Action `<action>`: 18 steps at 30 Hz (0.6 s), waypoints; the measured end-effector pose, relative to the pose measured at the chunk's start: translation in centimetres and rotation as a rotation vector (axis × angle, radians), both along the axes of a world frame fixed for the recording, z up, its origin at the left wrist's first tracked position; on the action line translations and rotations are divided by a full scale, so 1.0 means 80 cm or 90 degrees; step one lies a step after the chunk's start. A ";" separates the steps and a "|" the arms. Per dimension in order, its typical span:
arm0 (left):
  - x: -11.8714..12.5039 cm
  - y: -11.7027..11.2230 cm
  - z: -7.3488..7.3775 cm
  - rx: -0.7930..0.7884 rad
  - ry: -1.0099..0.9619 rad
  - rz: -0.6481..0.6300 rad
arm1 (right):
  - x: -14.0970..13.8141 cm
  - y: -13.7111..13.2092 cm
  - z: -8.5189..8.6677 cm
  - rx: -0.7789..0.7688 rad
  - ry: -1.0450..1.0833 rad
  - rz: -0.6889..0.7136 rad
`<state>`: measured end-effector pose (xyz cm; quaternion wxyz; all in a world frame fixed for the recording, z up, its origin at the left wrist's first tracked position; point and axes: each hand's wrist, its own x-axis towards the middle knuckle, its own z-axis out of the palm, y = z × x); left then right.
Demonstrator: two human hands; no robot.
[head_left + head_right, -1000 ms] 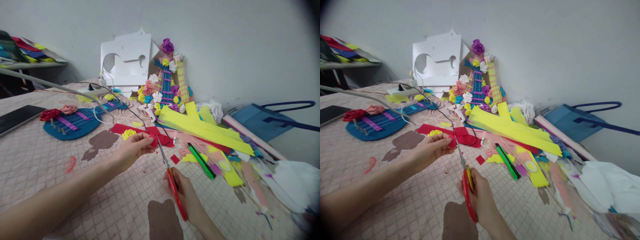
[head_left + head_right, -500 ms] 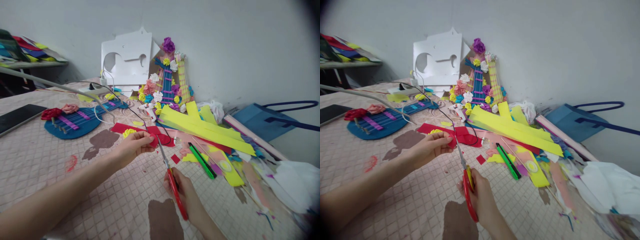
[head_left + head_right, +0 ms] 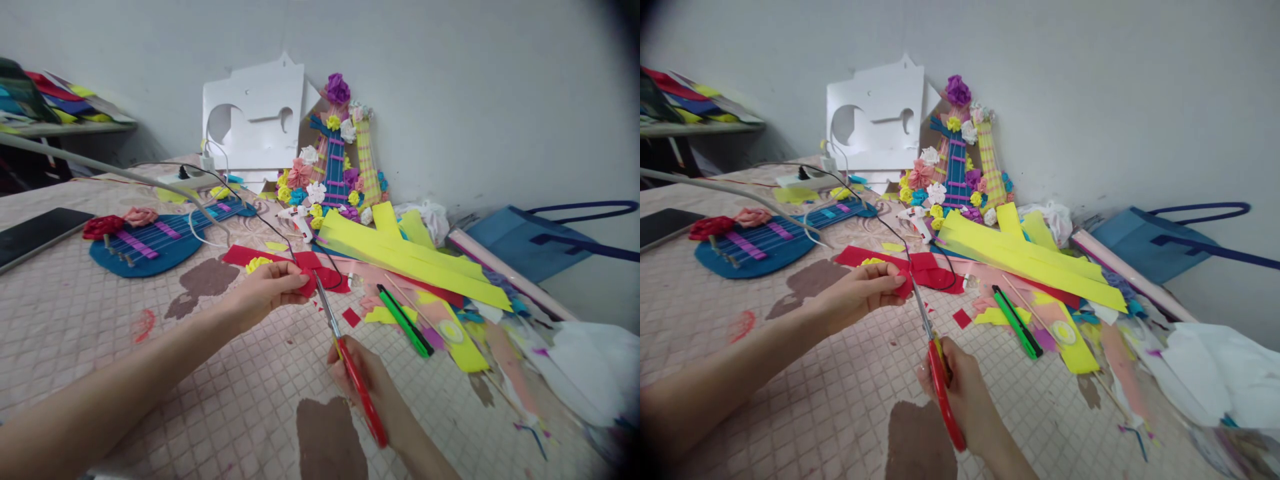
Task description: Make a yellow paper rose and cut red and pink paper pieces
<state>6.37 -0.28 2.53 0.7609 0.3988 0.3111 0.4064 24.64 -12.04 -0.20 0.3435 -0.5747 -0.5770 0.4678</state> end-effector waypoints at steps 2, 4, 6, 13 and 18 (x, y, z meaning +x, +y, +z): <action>0.000 0.001 0.000 0.002 0.002 -0.003 | 0.000 0.001 -0.002 -0.010 -0.004 -0.001; -0.001 0.001 -0.001 0.002 0.005 -0.007 | 0.000 0.001 -0.002 -0.009 -0.013 -0.002; -0.001 0.001 -0.001 0.002 0.008 -0.011 | 0.000 0.001 -0.001 -0.005 -0.021 -0.004; -0.002 0.000 0.001 0.002 0.006 -0.012 | -0.002 0.002 0.001 -0.009 -0.006 -0.021; -0.002 0.000 0.001 0.001 0.014 -0.013 | -0.001 0.002 -0.004 0.036 -0.020 -0.036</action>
